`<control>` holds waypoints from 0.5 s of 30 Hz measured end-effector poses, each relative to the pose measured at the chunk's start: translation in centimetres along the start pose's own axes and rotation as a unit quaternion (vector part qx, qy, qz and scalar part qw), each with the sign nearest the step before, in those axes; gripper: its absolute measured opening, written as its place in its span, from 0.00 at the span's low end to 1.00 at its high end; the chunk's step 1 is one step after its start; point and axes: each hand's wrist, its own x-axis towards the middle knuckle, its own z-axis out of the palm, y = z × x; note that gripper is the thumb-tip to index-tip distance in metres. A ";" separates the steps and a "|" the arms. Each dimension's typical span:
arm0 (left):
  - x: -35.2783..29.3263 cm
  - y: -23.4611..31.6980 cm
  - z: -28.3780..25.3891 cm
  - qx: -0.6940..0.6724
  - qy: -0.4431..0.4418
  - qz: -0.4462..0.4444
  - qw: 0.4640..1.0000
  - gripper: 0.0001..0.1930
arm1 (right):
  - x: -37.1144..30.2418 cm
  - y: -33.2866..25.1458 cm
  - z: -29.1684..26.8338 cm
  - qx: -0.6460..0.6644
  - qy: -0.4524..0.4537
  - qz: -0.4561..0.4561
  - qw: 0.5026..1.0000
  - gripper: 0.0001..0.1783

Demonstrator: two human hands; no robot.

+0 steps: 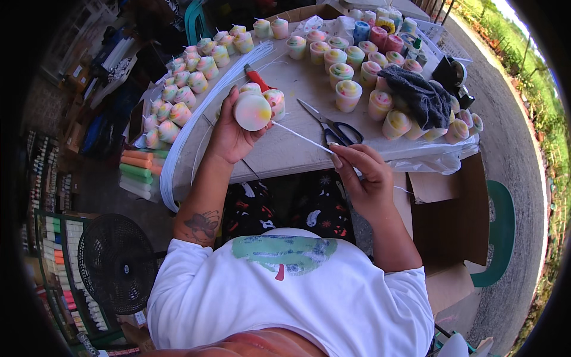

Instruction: The person inserts wicks into small cylindrical candles, trims the wicks with scissors, and wipes the candle surface with a cloth. The person handles candles one at a time, places them on the table, and repeats the process.

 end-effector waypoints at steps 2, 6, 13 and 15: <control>-1.1 -0.6 -0.8 -0.008 0.010 -0.009 1.000 0.29 | -0.1 -1.1 1.2 -0.020 -0.004 -0.026 0.999 0.13; -2.2 -1.2 -0.3 0.094 0.062 0.046 0.993 0.27 | -0.3 -1.3 1.5 -0.085 0.042 -0.037 0.995 0.12; -2.0 -2.7 -1.7 0.709 0.023 0.188 0.679 0.27 | -0.4 3.7 -0.9 -0.088 0.046 0.160 0.982 0.07; -1.9 -3.5 -2.5 0.740 0.040 0.174 0.648 0.29 | -0.1 3.8 -0.3 -0.094 0.010 0.179 0.979 0.06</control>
